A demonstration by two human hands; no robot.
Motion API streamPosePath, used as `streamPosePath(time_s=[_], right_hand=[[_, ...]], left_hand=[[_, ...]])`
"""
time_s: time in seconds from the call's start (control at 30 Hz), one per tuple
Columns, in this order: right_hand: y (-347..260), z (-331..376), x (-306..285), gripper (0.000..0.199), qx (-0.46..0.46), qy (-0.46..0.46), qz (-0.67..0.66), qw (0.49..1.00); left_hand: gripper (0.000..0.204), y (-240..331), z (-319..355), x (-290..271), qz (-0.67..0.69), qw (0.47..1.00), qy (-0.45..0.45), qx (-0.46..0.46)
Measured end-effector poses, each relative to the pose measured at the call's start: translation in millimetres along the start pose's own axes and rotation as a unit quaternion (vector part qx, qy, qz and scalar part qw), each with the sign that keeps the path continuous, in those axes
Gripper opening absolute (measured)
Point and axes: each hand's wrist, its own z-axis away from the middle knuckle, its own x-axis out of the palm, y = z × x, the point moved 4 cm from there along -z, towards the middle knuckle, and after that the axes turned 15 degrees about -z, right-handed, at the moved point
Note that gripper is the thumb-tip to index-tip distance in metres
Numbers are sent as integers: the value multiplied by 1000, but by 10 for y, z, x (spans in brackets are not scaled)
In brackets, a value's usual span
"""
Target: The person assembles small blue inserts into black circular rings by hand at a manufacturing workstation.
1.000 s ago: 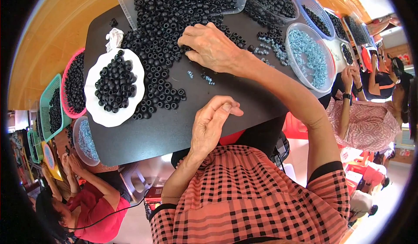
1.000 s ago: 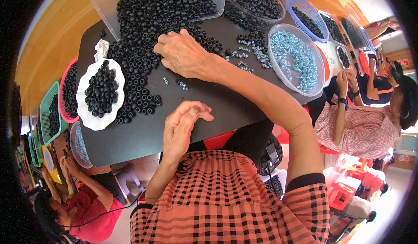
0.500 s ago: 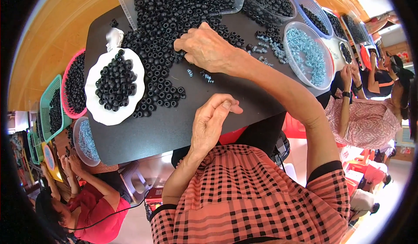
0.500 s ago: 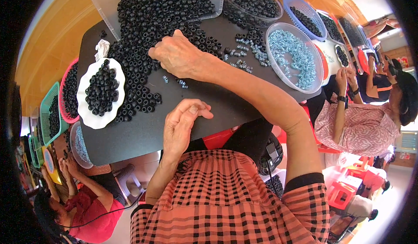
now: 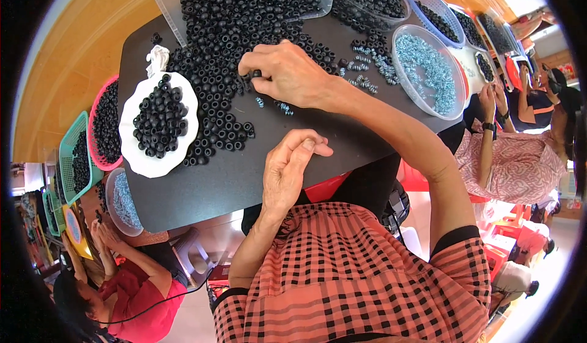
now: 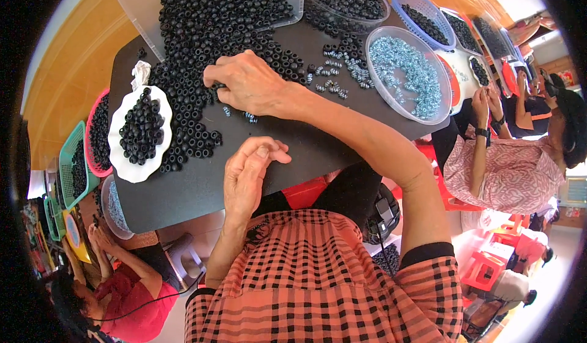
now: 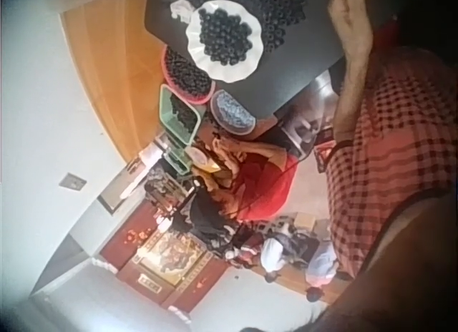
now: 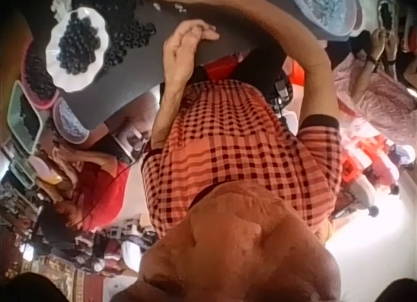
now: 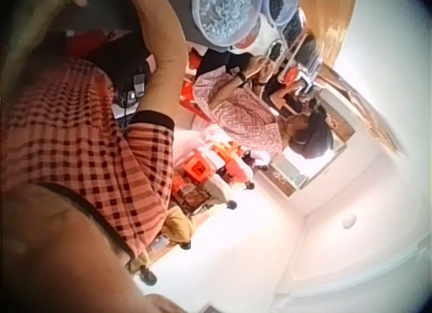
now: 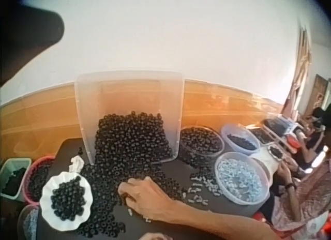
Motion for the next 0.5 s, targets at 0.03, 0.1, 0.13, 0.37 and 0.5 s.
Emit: streamPosePath(time_s=[0.03, 0.1, 0.13, 0.37, 0.5], right_hand=[[-36, 46, -46, 18, 22, 30, -84, 996], [-178, 210, -117, 19, 20, 62, -124, 990], [-248, 309, -153, 19, 17, 94, -165, 982], [-521, 945, -112, 16, 9, 166, -180, 970], [-515, 1146, -77, 16, 21, 217, -210, 953]], left_hand=[[23, -4, 2, -11, 22, 1000, 4, 2], [22, 1, 8, -21, 79, 997, 14, 2], [21, -8, 11, -37, 134, 991, 27, 1], [21, -58, -4, -125, 199, 972, 123, 16], [21, -42, 7, -87, 136, 982, 127, 24]])
